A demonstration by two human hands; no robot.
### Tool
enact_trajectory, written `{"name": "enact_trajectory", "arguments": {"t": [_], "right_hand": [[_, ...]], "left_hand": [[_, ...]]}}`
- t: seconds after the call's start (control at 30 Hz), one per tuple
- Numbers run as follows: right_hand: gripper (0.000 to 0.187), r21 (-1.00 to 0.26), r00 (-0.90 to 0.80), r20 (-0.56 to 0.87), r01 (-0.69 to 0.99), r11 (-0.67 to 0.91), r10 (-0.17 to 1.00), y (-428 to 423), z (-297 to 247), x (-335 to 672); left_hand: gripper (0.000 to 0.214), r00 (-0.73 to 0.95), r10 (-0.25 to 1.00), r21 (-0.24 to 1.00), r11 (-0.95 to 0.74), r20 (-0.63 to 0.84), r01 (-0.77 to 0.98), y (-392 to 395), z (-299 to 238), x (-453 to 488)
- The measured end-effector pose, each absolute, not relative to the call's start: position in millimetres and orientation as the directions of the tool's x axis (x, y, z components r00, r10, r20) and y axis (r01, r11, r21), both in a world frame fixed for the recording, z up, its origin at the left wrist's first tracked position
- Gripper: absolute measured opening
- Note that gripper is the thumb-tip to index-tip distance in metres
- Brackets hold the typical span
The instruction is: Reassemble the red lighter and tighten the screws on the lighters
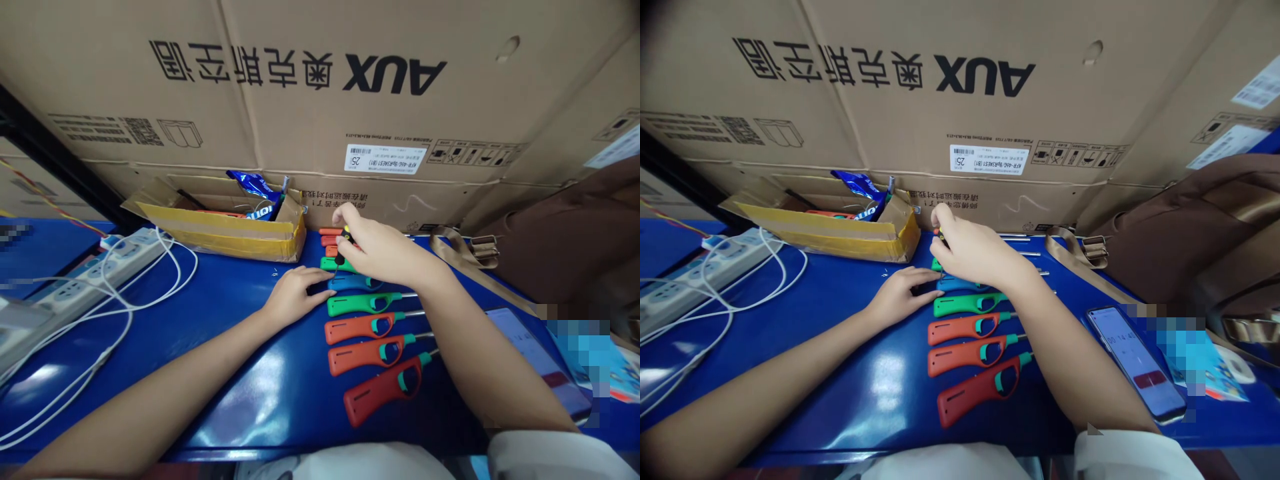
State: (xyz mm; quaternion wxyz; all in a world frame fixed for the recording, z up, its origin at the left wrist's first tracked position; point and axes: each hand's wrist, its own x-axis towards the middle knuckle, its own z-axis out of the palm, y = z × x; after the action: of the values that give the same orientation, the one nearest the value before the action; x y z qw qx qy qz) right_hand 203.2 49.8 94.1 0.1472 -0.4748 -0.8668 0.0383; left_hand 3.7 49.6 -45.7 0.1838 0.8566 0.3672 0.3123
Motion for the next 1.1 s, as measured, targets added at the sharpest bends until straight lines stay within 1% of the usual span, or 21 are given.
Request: {"name": "enact_trajectory", "arguments": {"t": [0.03, 0.17, 0.27, 0.33, 0.43, 0.53, 0.6, 0.7, 0.77, 0.87, 1.0, 1.1], "right_hand": [[0.028, -0.216, -0.506, 0.212, 0.81, 0.546, 0.836, 49.4, 94.3, 203.3], [0.031, -0.174, -0.474, 0.193, 0.845, 0.505, 0.859, 48.1, 95.2, 202.2], [0.024, -0.235, -0.519, 0.202, 0.797, 0.556, 0.83, 47.4, 95.2, 201.8], [0.025, -0.266, -0.527, 0.188, 0.785, 0.559, 0.829, 47.2, 95.2, 202.0], [0.031, -0.244, -0.513, 0.168, 0.806, 0.54, 0.842, 48.4, 95.0, 203.2], [0.022, -0.251, -0.547, 0.191, 0.775, 0.58, 0.815, 50.8, 94.5, 205.8], [0.023, -0.246, -0.542, 0.212, 0.776, 0.581, 0.813, 52.5, 93.7, 207.3], [0.027, -0.192, -0.506, 0.23, 0.814, 0.549, 0.831, 54.0, 92.3, 207.7], [0.025, -0.194, -0.535, 0.238, 0.792, 0.579, 0.811, 54.1, 92.0, 207.0], [0.028, -0.211, -0.572, 0.252, 0.755, 0.621, 0.781, 53.3, 92.4, 205.6], [0.027, -0.144, -0.533, 0.265, 0.802, 0.579, 0.804, 53.4, 92.1, 205.1], [0.019, -0.184, -0.574, 0.287, 0.753, 0.632, 0.767, 54.1, 91.3, 206.1]], "left_hand": [[0.031, 0.534, 0.746, 0.543, -0.661, 0.398, 0.518, 49.5, -45.5, 4.0], [0.031, 0.536, 0.746, 0.54, -0.661, 0.395, 0.521, 49.6, -45.1, 5.3], [0.031, 0.535, 0.746, 0.542, -0.661, 0.397, 0.519, 49.8, -45.6, 5.4], [0.031, 0.532, 0.747, 0.54, -0.66, 0.398, 0.523, 49.8, -45.9, 5.1], [0.032, 0.534, 0.747, 0.539, -0.66, 0.395, 0.524, 50.0, -46.5, 4.6], [0.032, 0.532, 0.747, 0.545, -0.66, 0.399, 0.518, 50.3, -47.6, 4.4], [0.032, 0.532, 0.742, 0.55, -0.665, 0.408, 0.506, 50.2, -48.2, 4.5], [0.031, 0.533, 0.733, 0.56, -0.673, 0.423, 0.483, 49.8, -48.3, 5.2], [0.031, 0.53, 0.732, 0.565, -0.675, 0.429, 0.475, 49.4, -48.2, 5.7], [0.028, 0.531, 0.727, 0.561, -0.68, 0.435, 0.472, 49.4, -48.1, 6.1], [0.028, 0.53, 0.726, 0.558, -0.682, 0.439, 0.472, 49.7, -47.2, 6.5], [0.03, 0.537, 0.721, 0.56, -0.686, 0.437, 0.465, 49.9, -46.2, 7.2]]}}
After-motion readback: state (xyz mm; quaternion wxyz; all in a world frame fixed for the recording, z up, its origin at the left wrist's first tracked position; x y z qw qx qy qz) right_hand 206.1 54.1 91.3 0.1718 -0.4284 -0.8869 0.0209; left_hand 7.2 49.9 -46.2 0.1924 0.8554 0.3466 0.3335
